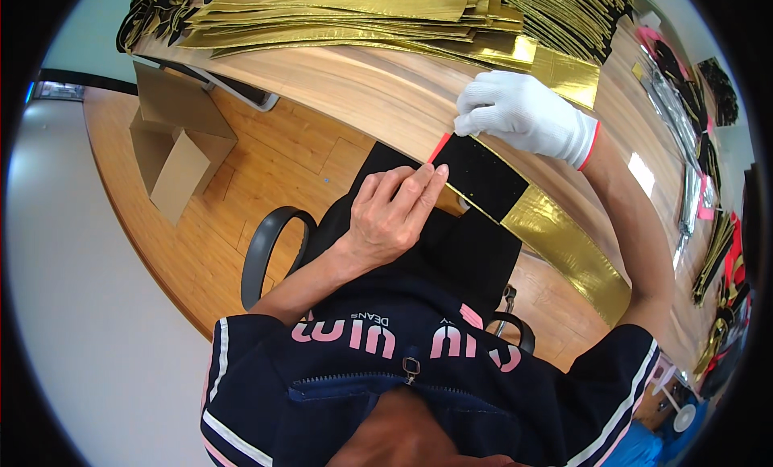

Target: Applying black tape to gold metallic decorative strips at an assembly workbench.

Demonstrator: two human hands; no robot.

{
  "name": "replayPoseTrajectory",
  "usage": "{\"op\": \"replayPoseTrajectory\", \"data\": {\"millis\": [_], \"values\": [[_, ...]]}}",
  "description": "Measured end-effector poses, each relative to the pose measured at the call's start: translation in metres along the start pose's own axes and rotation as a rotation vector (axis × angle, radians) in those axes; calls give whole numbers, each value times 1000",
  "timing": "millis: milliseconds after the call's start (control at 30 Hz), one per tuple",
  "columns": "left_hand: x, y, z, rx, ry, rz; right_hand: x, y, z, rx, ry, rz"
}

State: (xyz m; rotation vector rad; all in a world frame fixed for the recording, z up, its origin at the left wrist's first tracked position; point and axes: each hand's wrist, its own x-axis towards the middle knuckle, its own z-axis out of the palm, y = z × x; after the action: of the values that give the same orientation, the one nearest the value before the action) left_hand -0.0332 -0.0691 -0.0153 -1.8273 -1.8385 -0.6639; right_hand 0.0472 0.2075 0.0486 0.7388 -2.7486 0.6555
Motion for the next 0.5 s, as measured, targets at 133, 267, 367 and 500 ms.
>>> {"op": "replayPoseTrajectory", "data": {"millis": [133,267,367,500], "values": [[-1,5,-2,35,-19,-26,-3,0,0,20,29,23],[7,11,-1,-59,-110,53,-6,1,1,45,32,17],[18,12,12,-157,-220,145,-8,1,3,42,32,28],[14,11,21,-122,-217,167,-8,0,4,67,44,45]]}}
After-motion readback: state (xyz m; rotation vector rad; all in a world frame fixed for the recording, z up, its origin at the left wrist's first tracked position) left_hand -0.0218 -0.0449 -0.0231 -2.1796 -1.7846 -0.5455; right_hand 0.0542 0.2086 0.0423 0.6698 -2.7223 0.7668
